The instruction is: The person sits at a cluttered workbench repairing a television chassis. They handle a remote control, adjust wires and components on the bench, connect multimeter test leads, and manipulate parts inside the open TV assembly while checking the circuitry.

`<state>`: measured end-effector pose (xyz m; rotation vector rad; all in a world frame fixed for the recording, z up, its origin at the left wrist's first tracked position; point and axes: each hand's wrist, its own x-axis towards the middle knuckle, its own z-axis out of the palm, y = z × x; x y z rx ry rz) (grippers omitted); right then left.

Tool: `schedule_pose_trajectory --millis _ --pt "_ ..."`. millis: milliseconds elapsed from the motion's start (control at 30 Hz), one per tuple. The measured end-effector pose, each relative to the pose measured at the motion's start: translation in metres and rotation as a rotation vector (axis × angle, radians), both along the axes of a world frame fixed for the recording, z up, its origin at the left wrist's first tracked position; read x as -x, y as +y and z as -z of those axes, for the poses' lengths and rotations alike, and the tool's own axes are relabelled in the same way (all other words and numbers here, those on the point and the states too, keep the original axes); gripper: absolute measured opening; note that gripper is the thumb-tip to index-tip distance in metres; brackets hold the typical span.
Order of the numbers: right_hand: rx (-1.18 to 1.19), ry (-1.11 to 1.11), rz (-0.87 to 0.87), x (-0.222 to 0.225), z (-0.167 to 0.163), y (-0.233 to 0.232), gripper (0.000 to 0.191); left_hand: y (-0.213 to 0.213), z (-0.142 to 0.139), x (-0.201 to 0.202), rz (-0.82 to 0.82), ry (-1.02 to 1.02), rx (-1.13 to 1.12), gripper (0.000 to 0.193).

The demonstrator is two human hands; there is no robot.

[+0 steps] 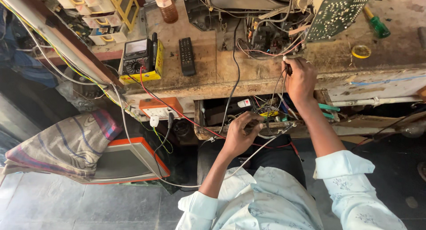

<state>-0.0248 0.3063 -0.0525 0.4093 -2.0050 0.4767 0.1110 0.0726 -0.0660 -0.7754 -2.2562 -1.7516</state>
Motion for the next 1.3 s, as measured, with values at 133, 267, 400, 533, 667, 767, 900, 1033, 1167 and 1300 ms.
schedule_pose_trajectory --millis 133,267,400,533,667,767,900,1033,1167,1300 --pt "0.005 0.006 0.009 -0.003 -0.003 -0.001 0.008 0.002 -0.001 -0.001 0.002 0.017 0.014 0.016" --pt "0.032 -0.002 0.004 -0.005 -0.004 0.000 0.009 0.006 0.001 0.000 0.012 -0.035 -0.016 0.017" --pt "0.053 0.004 -0.012 -0.005 -0.003 0.002 0.010 0.007 0.002 0.001 0.006 0.024 0.002 0.017" --pt "0.069 0.012 -0.022 -0.003 -0.003 0.001 0.010 0.005 0.001 0.002 0.027 0.011 -0.013 0.017" --pt "0.082 -0.008 0.018 0.004 -0.003 -0.004 0.008 -0.002 0.001 0.006 0.036 0.032 -0.007 0.016" --pt "0.068 0.006 0.023 0.006 -0.002 -0.008 0.006 -0.005 0.004 0.010 0.036 0.023 -0.008 0.016" --pt "0.041 0.021 0.030 0.004 -0.002 -0.012 0.009 -0.009 0.009 0.014 0.044 0.018 -0.016 0.017" --pt "0.070 -0.013 0.012 0.001 -0.005 -0.018 0.006 -0.013 0.012 0.015 0.042 -0.009 -0.015 0.017" --pt "0.100 -0.011 -0.025 0.000 -0.004 -0.023 0.002 -0.016 0.015 0.015 0.052 0.019 -0.020 0.017" --pt "0.156 -0.059 -0.045 0.000 0.000 -0.022 0.006 -0.019 0.017 0.016 0.081 -0.057 -0.087 0.017"
